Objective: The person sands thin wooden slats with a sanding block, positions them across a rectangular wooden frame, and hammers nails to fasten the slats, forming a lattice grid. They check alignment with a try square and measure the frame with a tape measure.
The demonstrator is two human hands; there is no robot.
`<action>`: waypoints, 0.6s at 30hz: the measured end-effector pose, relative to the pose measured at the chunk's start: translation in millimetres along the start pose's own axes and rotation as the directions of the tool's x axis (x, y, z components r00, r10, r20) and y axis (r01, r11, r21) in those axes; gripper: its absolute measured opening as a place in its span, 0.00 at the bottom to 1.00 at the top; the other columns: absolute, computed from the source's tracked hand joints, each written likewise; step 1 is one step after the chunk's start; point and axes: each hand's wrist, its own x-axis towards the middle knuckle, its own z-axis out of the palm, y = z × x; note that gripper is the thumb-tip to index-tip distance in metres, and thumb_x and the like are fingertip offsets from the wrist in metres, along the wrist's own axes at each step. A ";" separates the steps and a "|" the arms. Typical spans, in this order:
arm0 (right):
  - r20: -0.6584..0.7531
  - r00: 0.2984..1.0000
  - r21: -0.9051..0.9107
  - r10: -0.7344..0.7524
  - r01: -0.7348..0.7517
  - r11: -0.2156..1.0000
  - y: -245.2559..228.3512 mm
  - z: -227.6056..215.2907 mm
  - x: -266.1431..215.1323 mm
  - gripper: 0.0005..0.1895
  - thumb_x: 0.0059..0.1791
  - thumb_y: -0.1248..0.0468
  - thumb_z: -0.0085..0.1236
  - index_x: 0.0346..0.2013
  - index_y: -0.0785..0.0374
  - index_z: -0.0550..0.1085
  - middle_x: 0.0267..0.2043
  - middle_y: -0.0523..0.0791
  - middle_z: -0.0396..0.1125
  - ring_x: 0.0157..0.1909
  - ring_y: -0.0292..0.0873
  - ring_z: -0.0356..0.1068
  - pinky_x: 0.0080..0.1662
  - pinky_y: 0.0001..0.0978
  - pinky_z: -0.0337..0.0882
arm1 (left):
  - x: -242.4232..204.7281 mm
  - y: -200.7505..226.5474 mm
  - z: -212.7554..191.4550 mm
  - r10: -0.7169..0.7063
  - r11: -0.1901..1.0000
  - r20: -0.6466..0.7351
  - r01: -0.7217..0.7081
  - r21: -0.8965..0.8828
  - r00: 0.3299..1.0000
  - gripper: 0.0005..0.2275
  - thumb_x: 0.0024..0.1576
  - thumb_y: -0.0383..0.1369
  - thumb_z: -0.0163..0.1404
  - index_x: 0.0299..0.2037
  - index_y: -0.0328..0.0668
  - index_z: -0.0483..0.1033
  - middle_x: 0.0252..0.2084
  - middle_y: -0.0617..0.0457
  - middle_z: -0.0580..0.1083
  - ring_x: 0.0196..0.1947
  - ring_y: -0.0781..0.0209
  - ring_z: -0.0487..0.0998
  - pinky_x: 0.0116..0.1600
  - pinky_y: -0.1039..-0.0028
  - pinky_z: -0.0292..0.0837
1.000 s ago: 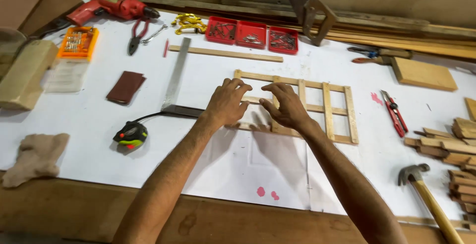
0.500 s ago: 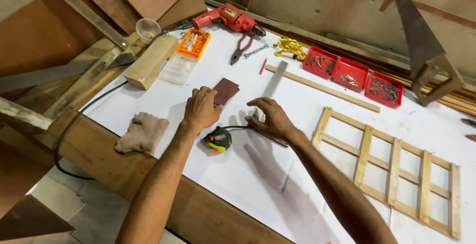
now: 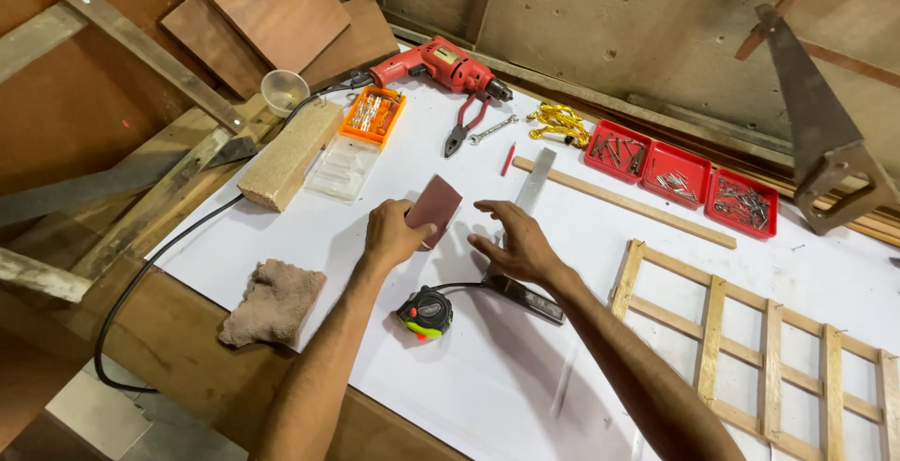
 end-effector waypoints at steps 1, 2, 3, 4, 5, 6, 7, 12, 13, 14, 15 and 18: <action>-0.007 1.000 -0.003 0.008 -0.008 1.000 -1.6 -6.4 -1.7 0.28 0.50 0.53 0.64 0.61 0.59 0.69 0.58 0.52 0.70 0.57 0.52 0.72 0.53 0.43 0.75 | 0.1 2.8 -2.2 0.009 1.000 0.006 -0.009 -0.001 1.000 0.22 0.41 0.39 0.70 0.41 0.34 0.80 0.42 0.38 0.76 0.46 0.44 0.76 0.52 0.58 0.73; -0.014 0.998 0.041 0.061 -0.060 0.997 -3.5 -13.3 -4.3 0.29 0.49 0.52 0.64 0.61 0.58 0.69 0.59 0.51 0.70 0.58 0.50 0.73 0.51 0.43 0.76 | -0.7 6.4 -4.5 -0.058 0.976 0.090 0.075 -0.203 0.994 0.17 0.47 0.41 0.66 0.38 0.34 0.80 0.36 0.39 0.78 0.38 0.49 0.80 0.46 0.62 0.76; -0.024 0.993 0.083 0.112 -0.109 0.990 -5.5 -21.7 -7.5 0.30 0.49 0.52 0.64 0.62 0.57 0.69 0.59 0.50 0.70 0.58 0.48 0.74 0.49 0.43 0.78 | -0.9 11.5 -6.8 -0.099 0.907 0.186 0.165 -0.387 0.978 0.15 0.53 0.42 0.62 0.35 0.34 0.80 0.30 0.40 0.81 0.30 0.54 0.84 0.39 0.65 0.79; -0.035 0.992 0.079 0.118 -0.115 0.990 -7.5 -28.8 -11.4 0.30 0.49 0.52 0.64 0.62 0.57 0.69 0.59 0.50 0.70 0.58 0.48 0.74 0.49 0.43 0.78 | -3.4 19.0 -9.2 -0.086 0.909 0.190 0.155 -0.387 0.978 0.15 0.53 0.42 0.62 0.35 0.34 0.80 0.30 0.40 0.81 0.30 0.54 0.84 0.39 0.65 0.79; -0.054 0.988 0.087 0.145 -0.140 0.986 -9.7 -36.9 -14.9 0.31 0.49 0.52 0.65 0.63 0.57 0.68 0.59 0.49 0.71 0.58 0.48 0.74 0.51 0.44 0.76 | -5.1 27.3 -11.9 0.012 0.919 0.099 0.028 -0.393 0.995 0.14 0.52 0.40 0.64 0.37 0.36 0.82 0.30 0.43 0.80 0.27 0.57 0.82 0.37 0.67 0.76; -0.072 0.982 0.095 0.172 -0.165 0.982 -12.2 -45.1 -19.0 0.32 0.48 0.52 0.66 0.64 0.57 0.68 0.58 0.49 0.72 0.58 0.47 0.74 0.54 0.44 0.75 | -7.5 35.7 -14.7 0.111 0.916 0.007 -0.100 -0.388 0.994 0.13 0.51 0.38 0.66 0.38 0.38 0.83 0.29 0.45 0.80 0.25 0.59 0.79 0.34 0.69 0.74; -0.086 0.980 0.089 0.178 -0.170 0.981 -17.4 -53.6 -23.3 0.32 0.48 0.52 0.66 0.64 0.57 0.68 0.58 0.49 0.72 0.58 0.47 0.74 0.54 0.44 0.75 | -11.0 47.2 -18.0 0.127 0.914 0.010 -0.113 -0.390 0.992 0.13 0.51 0.38 0.66 0.38 0.38 0.83 0.29 0.45 0.80 0.25 0.59 0.79 0.34 0.69 0.74; -0.202 0.976 0.091 0.077 -0.059 0.994 -44.7 -98.7 -51.7 0.28 0.47 0.58 0.67 0.60 0.59 0.72 0.57 0.47 0.73 0.54 0.45 0.76 0.54 0.41 0.74 | -34.1 111.6 -30.6 0.426 0.763 -0.182 -0.460 -0.454 0.886 0.09 0.50 0.30 0.65 0.40 0.41 0.84 0.34 0.53 0.80 0.28 0.63 0.78 0.34 0.73 0.74; -0.215 0.973 0.083 0.080 -0.063 0.995 -40.0 -104.8 -60.5 0.28 0.47 0.58 0.67 0.60 0.59 0.72 0.57 0.47 0.73 0.54 0.45 0.76 0.54 0.41 0.74 | -39.2 123.3 -31.5 0.439 0.754 -0.182 -0.471 -0.457 0.880 0.09 0.50 0.30 0.65 0.40 0.41 0.84 0.34 0.53 0.80 0.28 0.63 0.78 0.34 0.73 0.74; -0.255 0.967 0.117 0.022 0.009 0.993 -35.2 -111.3 -69.5 0.19 0.49 0.62 0.66 0.54 0.59 0.76 0.54 0.46 0.75 0.52 0.45 0.77 0.53 0.39 0.77 | -44.4 135.3 -32.3 0.475 0.719 -0.201 -0.510 -0.473 0.857 0.08 0.51 0.28 0.65 0.40 0.42 0.85 0.35 0.53 0.80 0.30 0.64 0.79 0.35 0.73 0.75; -0.297 0.954 0.143 -0.036 0.082 0.986 -29.5 -119.3 -79.0 0.12 0.51 0.65 0.65 0.49 0.59 0.80 0.52 0.44 0.76 0.50 0.44 0.78 0.52 0.36 0.79 | -49.1 148.8 -32.0 0.511 0.678 -0.223 -0.549 -0.488 0.830 0.08 0.51 0.26 0.65 0.40 0.43 0.85 0.35 0.54 0.80 0.31 0.64 0.80 0.35 0.73 0.75; -0.410 0.869 -0.252 -0.277 0.184 0.950 -50.2 -148.5 -108.4 0.08 0.47 0.70 0.69 0.40 0.58 0.81 0.45 0.41 0.77 0.49 0.42 0.77 0.49 0.34 0.77 | -56.8 184.2 -28.0 0.588 0.552 -0.317 -0.656 -0.515 0.744 0.09 0.50 0.23 0.66 0.39 0.42 0.84 0.39 0.53 0.80 0.37 0.63 0.83 0.39 0.75 0.80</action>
